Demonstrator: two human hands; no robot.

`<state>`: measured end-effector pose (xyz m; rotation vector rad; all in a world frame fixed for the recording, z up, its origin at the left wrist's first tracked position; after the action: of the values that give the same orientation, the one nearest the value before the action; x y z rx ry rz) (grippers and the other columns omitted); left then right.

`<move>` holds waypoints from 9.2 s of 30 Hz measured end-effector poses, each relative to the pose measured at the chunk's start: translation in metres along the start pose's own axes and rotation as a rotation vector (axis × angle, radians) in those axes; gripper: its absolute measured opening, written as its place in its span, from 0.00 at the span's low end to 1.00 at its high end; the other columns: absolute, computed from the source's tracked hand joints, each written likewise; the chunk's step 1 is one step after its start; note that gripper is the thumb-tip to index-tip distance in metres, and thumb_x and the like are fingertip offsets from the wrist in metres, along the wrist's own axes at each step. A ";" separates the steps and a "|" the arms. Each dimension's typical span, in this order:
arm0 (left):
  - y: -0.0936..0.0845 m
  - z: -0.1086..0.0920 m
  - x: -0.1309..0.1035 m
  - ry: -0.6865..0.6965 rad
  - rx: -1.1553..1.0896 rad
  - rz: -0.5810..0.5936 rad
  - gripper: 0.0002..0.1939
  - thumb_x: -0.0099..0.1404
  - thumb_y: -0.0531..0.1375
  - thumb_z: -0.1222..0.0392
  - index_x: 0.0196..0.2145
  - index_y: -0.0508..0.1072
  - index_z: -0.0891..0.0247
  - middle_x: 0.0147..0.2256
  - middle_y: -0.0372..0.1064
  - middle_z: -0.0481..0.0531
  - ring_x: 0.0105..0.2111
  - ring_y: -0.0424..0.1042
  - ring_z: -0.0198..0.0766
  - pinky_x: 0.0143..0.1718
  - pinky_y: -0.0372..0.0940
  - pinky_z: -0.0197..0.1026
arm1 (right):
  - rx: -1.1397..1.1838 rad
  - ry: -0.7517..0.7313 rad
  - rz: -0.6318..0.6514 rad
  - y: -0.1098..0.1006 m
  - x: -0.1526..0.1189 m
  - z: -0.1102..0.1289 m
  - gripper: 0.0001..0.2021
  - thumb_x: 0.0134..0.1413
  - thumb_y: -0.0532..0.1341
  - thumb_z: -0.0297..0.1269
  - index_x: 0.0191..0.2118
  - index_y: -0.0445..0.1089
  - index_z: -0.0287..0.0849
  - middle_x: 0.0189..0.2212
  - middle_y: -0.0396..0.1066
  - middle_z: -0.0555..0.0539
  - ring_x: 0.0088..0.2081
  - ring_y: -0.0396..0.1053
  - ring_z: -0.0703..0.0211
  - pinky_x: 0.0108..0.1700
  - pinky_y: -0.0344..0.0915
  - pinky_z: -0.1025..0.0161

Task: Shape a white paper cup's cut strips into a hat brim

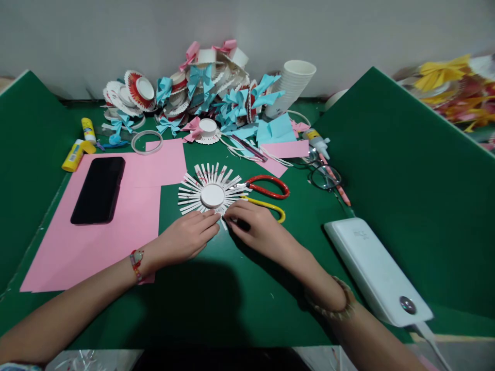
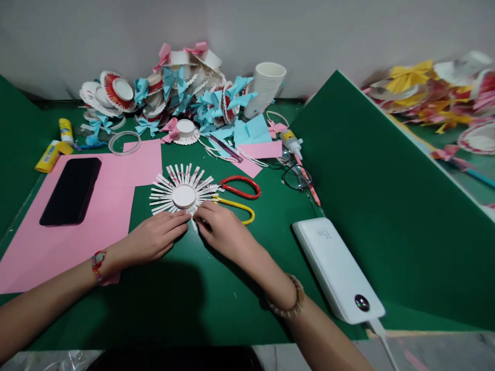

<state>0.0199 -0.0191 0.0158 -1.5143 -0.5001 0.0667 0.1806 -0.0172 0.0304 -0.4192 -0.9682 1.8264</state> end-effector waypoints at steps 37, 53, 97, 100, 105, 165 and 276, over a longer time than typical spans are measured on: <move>0.001 0.004 0.000 -0.084 0.010 0.041 0.19 0.66 0.43 0.67 0.49 0.66 0.74 0.47 0.70 0.62 0.46 0.69 0.45 0.45 0.63 0.45 | -0.641 -0.678 -0.121 0.007 -0.009 0.010 0.12 0.58 0.51 0.23 0.29 0.70 0.36 0.24 0.69 0.46 0.26 0.60 0.60 0.30 0.53 0.60; 0.000 0.002 0.001 -0.022 0.101 -0.050 0.18 0.63 0.45 0.72 0.45 0.69 0.77 0.45 0.72 0.61 0.46 0.70 0.44 0.43 0.64 0.43 | -0.034 0.131 -0.225 0.010 -0.001 -0.009 0.05 0.52 0.55 0.29 0.26 0.63 0.41 0.23 0.63 0.49 0.26 0.61 0.62 0.29 0.57 0.65; 0.001 0.005 0.000 -0.102 -0.019 0.038 0.19 0.62 0.48 0.69 0.50 0.66 0.73 0.49 0.69 0.62 0.48 0.69 0.46 0.47 0.65 0.47 | -0.251 -0.132 -0.134 0.012 -0.005 -0.005 0.09 0.59 0.53 0.31 0.33 0.70 0.39 0.30 0.75 0.45 0.33 0.69 0.57 0.34 0.54 0.61; 0.000 0.006 0.001 -0.098 -0.023 0.034 0.19 0.62 0.48 0.70 0.49 0.67 0.74 0.49 0.69 0.62 0.48 0.69 0.46 0.47 0.65 0.46 | -0.265 -0.137 -0.152 0.014 -0.005 -0.004 0.09 0.59 0.53 0.30 0.32 0.70 0.39 0.29 0.75 0.45 0.33 0.69 0.57 0.34 0.53 0.61; 0.002 0.006 0.000 -0.089 -0.043 0.043 0.20 0.62 0.47 0.70 0.50 0.66 0.75 0.50 0.69 0.63 0.49 0.68 0.45 0.46 0.64 0.46 | -0.261 -0.206 -0.195 0.014 -0.007 -0.003 0.10 0.59 0.53 0.29 0.32 0.71 0.38 0.29 0.75 0.44 0.33 0.69 0.57 0.34 0.53 0.60; -0.003 0.004 0.005 -0.032 0.001 0.024 0.20 0.58 0.48 0.72 0.47 0.69 0.74 0.48 0.70 0.61 0.47 0.69 0.46 0.45 0.63 0.45 | -0.008 0.339 -0.240 0.018 0.007 -0.016 0.04 0.51 0.57 0.28 0.26 0.63 0.41 0.30 0.64 0.46 0.34 0.64 0.56 0.36 0.59 0.59; 0.032 0.017 0.026 -1.088 -1.701 -0.795 0.13 0.46 0.68 0.60 0.32 0.75 0.64 0.34 0.74 0.48 0.35 0.69 0.33 0.45 0.60 0.39 | -0.338 -0.184 -0.618 0.010 -0.007 0.008 0.06 0.58 0.56 0.31 0.35 0.71 0.41 0.32 0.71 0.44 0.34 0.66 0.57 0.32 0.55 0.61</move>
<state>0.0457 0.0086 -0.0087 -2.6593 -2.4363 -0.2480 0.1725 -0.0286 0.0273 -0.1254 -1.3644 1.1569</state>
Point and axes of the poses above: each hand's wrist, its own x-axis towards the middle knuckle, its own y-axis out of the palm, z = x × y, the point moved 3 cm from there along x, towards the middle knuckle
